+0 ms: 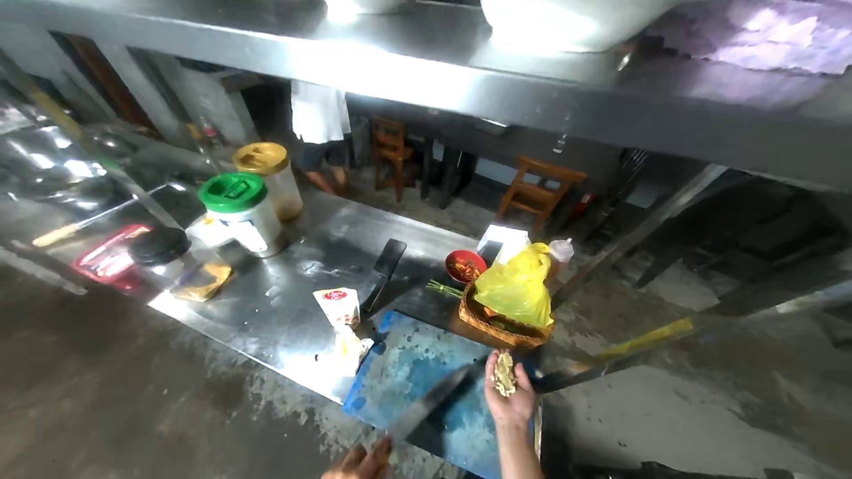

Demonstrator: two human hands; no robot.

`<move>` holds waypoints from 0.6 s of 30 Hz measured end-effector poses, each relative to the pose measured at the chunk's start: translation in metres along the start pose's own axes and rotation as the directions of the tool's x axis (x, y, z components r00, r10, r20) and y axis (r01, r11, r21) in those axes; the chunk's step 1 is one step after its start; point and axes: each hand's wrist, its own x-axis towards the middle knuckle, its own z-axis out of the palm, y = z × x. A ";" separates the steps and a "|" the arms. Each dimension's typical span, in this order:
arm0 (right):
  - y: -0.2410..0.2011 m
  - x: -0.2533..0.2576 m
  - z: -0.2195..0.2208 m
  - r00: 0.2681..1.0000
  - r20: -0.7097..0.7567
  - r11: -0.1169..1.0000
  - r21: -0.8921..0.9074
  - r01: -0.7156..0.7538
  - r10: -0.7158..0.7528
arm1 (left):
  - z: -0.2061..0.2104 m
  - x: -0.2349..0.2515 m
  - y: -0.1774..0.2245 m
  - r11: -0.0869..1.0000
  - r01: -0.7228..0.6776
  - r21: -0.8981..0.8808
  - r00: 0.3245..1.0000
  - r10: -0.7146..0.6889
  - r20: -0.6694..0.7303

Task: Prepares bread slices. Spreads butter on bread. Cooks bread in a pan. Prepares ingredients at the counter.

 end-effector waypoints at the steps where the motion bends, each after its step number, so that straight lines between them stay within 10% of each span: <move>1: -0.007 -0.002 0.005 1.000 0.014 1.000 -0.015 -0.010 0.010 | 0.008 0.012 -0.002 0.999 0.044 0.027 0.999 -0.043 -0.032; 10: -0.071 -0.025 0.028 0.946 0.229 0.967 -0.159 -0.197 0.230 | 0.043 0.108 0.013 0.971 0.147 0.189 0.984 -0.125 -0.126; 14: -0.085 -0.027 0.028 0.874 0.338 0.937 -0.114 -0.329 0.348 | 0.023 0.125 0.087 0.953 0.176 -0.246 0.984 -0.164 0.068; 16: -0.083 -0.025 0.031 0.842 0.350 0.910 -0.099 -0.403 0.411 | 0.030 0.137 0.126 0.728 0.235 -0.645 0.968 -0.117 0.220; 18: -0.078 -0.023 0.034 0.829 0.320 0.888 -0.119 -0.445 0.459 | 0.046 0.148 0.164 0.261 0.364 -0.894 0.930 -0.049 0.364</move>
